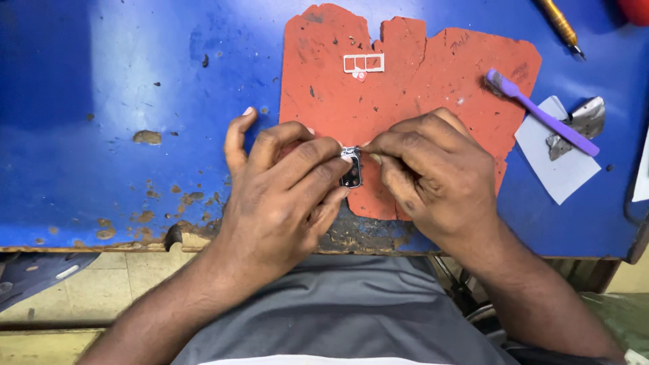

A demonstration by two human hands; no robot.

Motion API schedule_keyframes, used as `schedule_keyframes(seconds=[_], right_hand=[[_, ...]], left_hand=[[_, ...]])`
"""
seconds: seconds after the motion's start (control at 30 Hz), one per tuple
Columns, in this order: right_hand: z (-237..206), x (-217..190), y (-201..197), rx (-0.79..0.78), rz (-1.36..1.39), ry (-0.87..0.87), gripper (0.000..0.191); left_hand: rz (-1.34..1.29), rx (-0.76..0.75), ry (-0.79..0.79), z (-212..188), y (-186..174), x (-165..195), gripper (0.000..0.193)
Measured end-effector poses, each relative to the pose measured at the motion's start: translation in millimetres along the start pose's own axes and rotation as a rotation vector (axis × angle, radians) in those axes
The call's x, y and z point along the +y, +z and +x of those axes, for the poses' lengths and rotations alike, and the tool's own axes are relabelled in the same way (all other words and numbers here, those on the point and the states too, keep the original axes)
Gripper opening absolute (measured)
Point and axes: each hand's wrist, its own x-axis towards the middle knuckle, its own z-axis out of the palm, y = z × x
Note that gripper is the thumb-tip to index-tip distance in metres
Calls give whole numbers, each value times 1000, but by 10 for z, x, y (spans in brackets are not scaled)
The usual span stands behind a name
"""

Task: The person cleans a small electronic component with a toothbrush, then handles a smartphone screen assembly. They use a hot air gun to heat the screen edges and a metal tool to pry and separate the screen from the frame.

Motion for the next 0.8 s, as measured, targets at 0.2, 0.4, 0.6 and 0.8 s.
schedule_keyframes(seconds=[0.2,0.4,0.6,0.8], right_hand=[[35,-2,59,-18,-14,-25,23],[23,1,68,-38,-10,-18,22],[-10,-3,81,-29,-37,-38,20],[-26,1,79,2,-28,-19,20]], left_hand=[[26,43,41,-29,3,-27,30],[22,36,35,-22,7,-30,33],[22,15,42,-14,-14,-26,32],[13,27,41,3,-17,-17,33]])
